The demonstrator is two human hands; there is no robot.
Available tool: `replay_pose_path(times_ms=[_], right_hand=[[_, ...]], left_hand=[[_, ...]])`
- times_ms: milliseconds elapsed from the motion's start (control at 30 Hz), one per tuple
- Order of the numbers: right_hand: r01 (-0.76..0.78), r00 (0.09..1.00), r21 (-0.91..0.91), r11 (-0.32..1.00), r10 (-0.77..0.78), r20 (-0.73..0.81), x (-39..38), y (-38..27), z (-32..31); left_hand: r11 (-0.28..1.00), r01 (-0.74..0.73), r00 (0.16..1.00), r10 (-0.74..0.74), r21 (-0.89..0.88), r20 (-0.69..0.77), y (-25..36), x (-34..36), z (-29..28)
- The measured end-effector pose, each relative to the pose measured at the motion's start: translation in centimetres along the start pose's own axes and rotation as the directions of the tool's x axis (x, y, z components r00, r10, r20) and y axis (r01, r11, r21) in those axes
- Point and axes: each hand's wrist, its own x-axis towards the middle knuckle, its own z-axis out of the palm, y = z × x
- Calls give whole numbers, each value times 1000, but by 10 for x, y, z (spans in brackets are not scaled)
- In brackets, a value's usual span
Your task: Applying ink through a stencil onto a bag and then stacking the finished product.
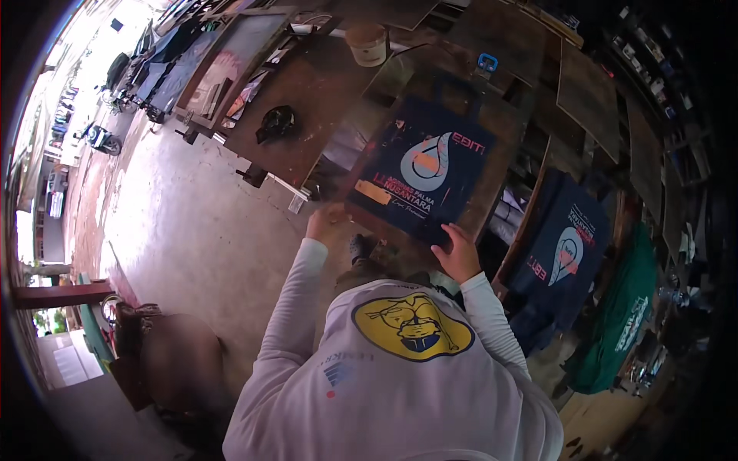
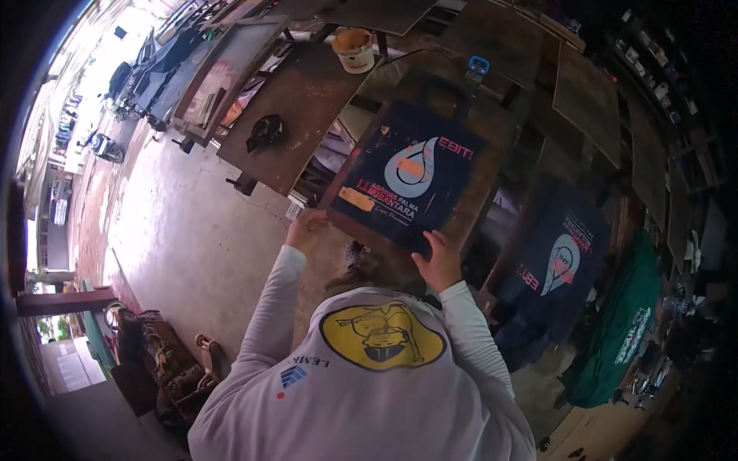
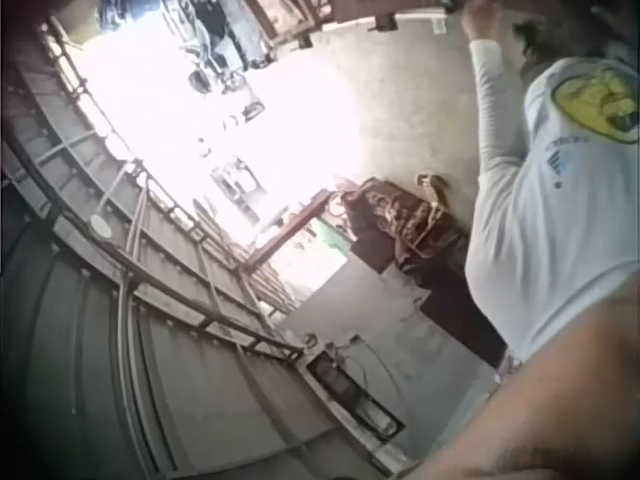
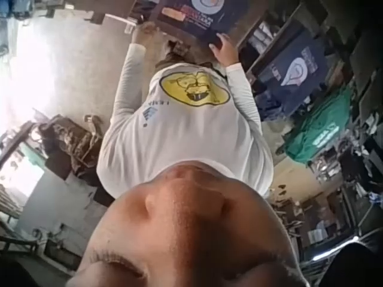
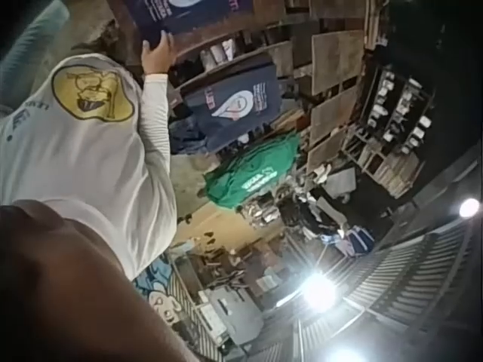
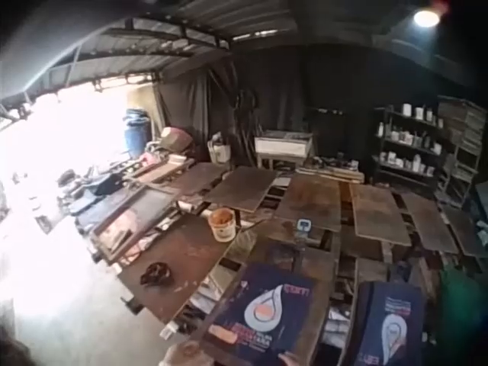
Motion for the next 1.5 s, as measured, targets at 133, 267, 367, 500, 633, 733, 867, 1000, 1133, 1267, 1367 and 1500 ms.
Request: replay_pose_path(times_ms=[133,267,367,500,633,733,867,1000,1133,1267,1367,1500], right_hand=[[12,997,-121,993,-3,73,3,2,12],[-32,938,-283,959,127,324,7,9,29],[7,957,-397,918,110,270,3,11,43],[-133,952,-285,949,202,230,4,3,43],[-159,949,-278,947,224,221,2,0,43],[-218,930,-250,943,279,240,3,-2,43],[-158,977,-294,943,192,90,-7,-4,50],[-420,839,393,818,515,-177,-41,24,49],[-865,435,22,501,730,527,-157,83,64],[-225,577,-420,879,468,670,-222,107,102],[-371,596,-348,861,508,622,-225,126,119],[-551,596,-222,805,565,570,-232,129,138]], left_hand=[[993,24,994,-11,113,-113,-1,29,17],[949,48,974,24,311,-223,11,44,23],[935,33,982,36,353,-187,1,48,23],[927,-12,995,47,375,-84,7,54,22],[964,13,989,27,266,-146,-13,63,24],[976,65,996,-49,207,-79,-20,72,22],[966,21,1000,-21,257,-4,-11,75,21],[960,-96,994,108,262,-32,-11,70,14],[983,-40,999,37,180,20,-22,72,11],[984,-38,998,30,174,48,-24,76,13],[992,-31,997,22,126,71,-27,79,13],[997,-15,996,8,81,90,-24,76,11]])
